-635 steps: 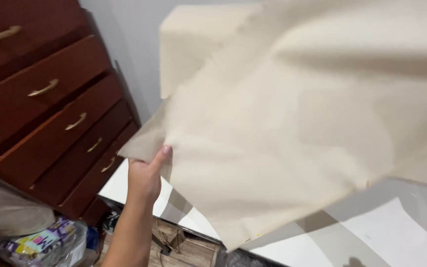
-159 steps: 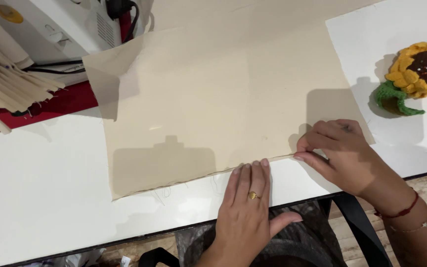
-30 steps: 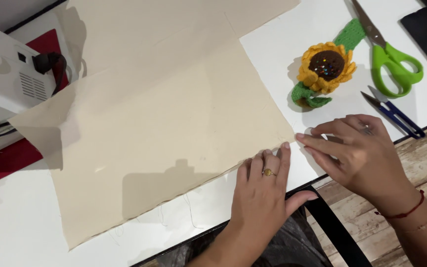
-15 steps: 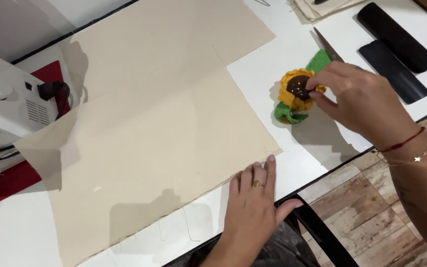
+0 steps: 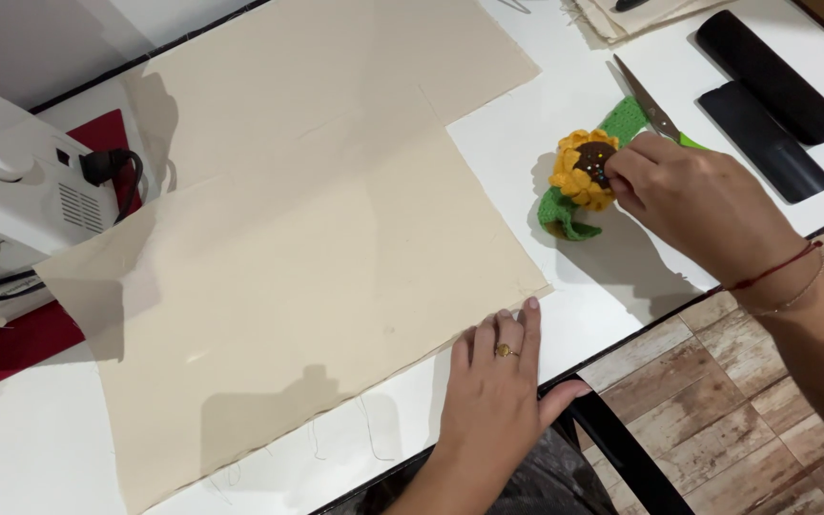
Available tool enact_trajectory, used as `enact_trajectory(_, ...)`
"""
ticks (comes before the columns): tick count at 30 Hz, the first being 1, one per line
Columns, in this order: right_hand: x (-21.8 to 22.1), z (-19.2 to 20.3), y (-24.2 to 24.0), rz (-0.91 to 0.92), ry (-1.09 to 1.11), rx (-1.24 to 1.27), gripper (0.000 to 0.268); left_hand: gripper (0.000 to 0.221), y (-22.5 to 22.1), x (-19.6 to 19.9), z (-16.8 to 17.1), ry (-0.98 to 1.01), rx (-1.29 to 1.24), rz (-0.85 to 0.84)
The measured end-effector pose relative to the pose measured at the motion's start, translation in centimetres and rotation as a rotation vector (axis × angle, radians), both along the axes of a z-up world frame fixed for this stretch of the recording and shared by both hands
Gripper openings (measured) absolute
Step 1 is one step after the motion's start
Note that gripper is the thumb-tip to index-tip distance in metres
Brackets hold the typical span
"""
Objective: Pinning the edges of fabric pieces together on a work table in preparation for sewing
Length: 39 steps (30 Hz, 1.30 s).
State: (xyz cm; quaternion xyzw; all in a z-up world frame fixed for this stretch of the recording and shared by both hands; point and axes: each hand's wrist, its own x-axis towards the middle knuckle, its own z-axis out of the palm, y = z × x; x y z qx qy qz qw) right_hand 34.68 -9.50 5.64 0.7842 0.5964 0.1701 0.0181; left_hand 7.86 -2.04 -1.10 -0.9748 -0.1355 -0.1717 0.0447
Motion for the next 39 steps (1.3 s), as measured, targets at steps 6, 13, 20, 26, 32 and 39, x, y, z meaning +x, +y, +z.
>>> enact_trajectory(6,0.54,0.48,-0.14,-0.009,0.016,-0.050,0.025,0.094,-0.03,-0.01,0.03,-0.011,-0.009,0.000)
enact_trajectory(13,0.41,0.75,-0.40,0.028,-0.042,-0.044,0.011,0.093,-0.04,-0.07,-0.06,-0.007,-0.019,0.003)
enact_trajectory(20,0.66,0.16,-0.56,0.027,-0.182,-0.009,0.021,0.092,-0.01,-0.02,-0.21,-0.025,-0.032,-0.004)
enact_trajectory(26,0.67,0.15,-0.45,0.065,-0.171,0.013,0.014,0.091,-0.01,-0.02,-0.15,-0.028,-0.031,-0.002)
enact_trajectory(32,0.59,0.19,-0.34,0.055,-0.166,-0.005,0.014,0.092,-0.02,0.04,-0.35,-0.020,-0.044,-0.006)
enact_trajectory(39,0.68,0.08,-0.52,0.065,-0.277,0.006,0.029,0.091,0.01,-0.08,-0.12,-0.041,-0.029,-0.001)
